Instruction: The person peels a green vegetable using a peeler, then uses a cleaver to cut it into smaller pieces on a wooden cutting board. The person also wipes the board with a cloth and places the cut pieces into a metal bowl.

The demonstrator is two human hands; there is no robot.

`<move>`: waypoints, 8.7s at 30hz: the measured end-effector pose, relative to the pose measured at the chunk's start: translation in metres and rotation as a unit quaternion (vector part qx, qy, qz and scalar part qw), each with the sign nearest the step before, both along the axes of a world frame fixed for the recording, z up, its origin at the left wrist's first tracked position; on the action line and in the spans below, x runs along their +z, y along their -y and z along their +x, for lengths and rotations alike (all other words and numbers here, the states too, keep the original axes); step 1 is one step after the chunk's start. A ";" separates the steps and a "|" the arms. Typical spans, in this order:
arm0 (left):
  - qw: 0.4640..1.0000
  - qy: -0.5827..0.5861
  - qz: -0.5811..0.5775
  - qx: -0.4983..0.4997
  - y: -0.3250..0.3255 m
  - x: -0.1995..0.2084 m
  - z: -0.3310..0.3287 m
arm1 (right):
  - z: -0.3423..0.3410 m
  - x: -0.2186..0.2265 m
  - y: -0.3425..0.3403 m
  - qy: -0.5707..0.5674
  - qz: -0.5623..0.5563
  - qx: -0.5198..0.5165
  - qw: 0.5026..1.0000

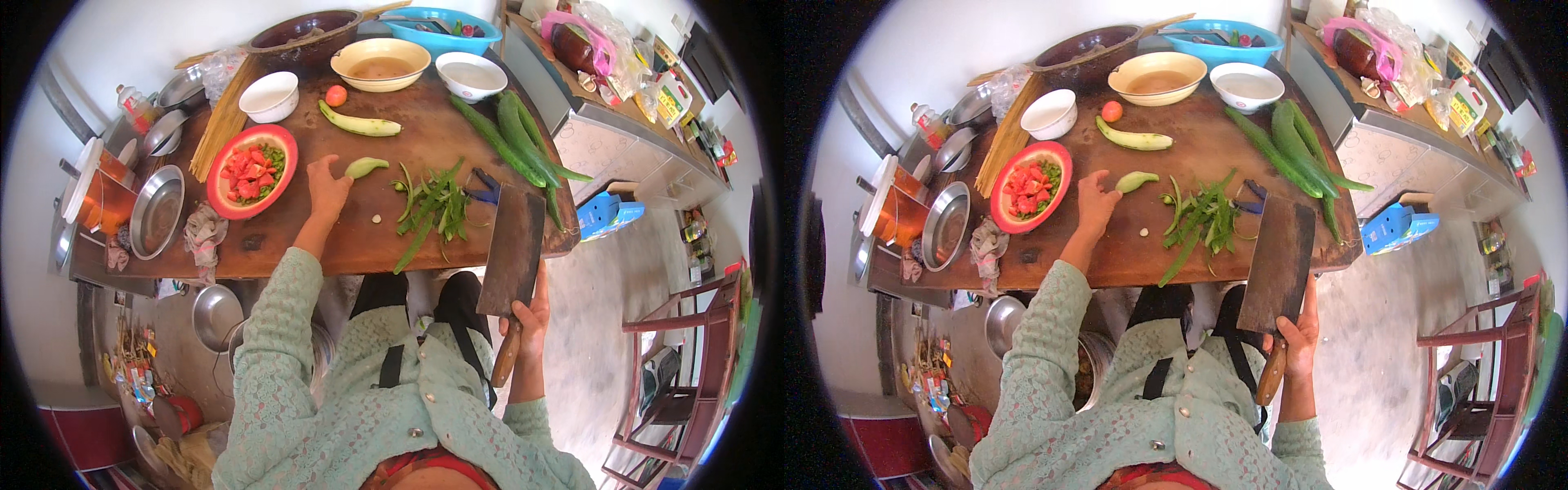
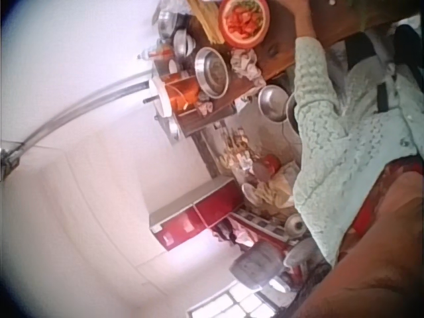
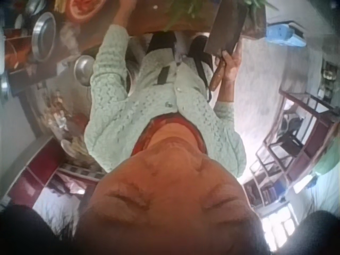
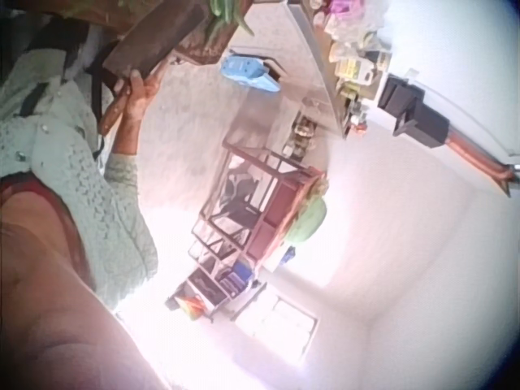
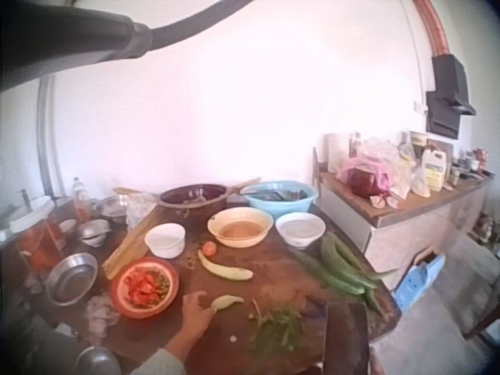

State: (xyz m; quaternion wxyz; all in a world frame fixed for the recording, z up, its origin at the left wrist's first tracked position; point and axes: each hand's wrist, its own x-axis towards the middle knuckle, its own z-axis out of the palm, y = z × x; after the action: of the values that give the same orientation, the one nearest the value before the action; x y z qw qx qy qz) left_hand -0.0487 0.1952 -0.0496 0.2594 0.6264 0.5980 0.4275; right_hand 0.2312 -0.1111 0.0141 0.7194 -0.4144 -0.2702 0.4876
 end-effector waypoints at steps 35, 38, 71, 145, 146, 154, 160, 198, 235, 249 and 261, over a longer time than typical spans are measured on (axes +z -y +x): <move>0.870 -0.413 0.065 -0.261 0.078 0.039 0.149 | 0.008 -0.003 0.012 -0.032 0.005 -0.016 0.999; 0.877 -0.420 0.038 -0.230 0.075 0.031 0.152 | 0.013 -0.006 0.016 -0.065 0.015 0.000 0.998; 0.996 -0.031 0.063 -0.063 0.027 0.003 0.080 | -0.001 -0.039 -0.127 -0.054 0.029 0.125 0.990; 0.938 -0.239 0.102 -0.231 0.079 0.006 0.128 | 0.014 -0.068 -0.124 -0.194 0.149 0.105 0.964; 0.935 -0.247 0.099 -0.233 0.078 0.006 0.135 | 0.013 -0.068 -0.123 -0.202 0.148 0.099 0.963; 0.953 -0.198 0.116 -0.196 0.071 0.004 0.156 | 0.017 -0.073 -0.126 -0.223 0.154 0.096 0.958; 0.945 -0.195 0.176 -0.192 0.055 -0.011 0.147 | 0.011 -0.067 -0.126 -0.201 0.135 0.096 0.966; 0.937 -0.240 0.208 -0.148 0.078 -0.009 0.097 | 0.016 -0.074 -0.128 -0.208 0.119 0.078 0.968; 0.934 -0.308 0.174 0.050 0.078 -0.015 0.060 | 0.033 -0.094 -0.134 -0.168 0.170 0.137 0.961; 0.929 -0.333 0.125 0.106 0.089 -0.017 -0.011 | 0.029 -0.088 -0.132 -0.108 0.107 0.087 0.985; 0.920 -0.337 0.128 0.152 0.103 -0.016 -0.067 | 0.039 -0.096 -0.136 -0.128 0.118 0.089 0.981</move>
State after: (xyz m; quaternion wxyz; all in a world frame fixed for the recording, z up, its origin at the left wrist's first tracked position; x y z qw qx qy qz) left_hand -0.1157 0.0918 -0.0657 -0.1083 0.6627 0.6785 0.2980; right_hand 0.2706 0.0254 -0.0824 0.7454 -0.2348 -0.2673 0.5638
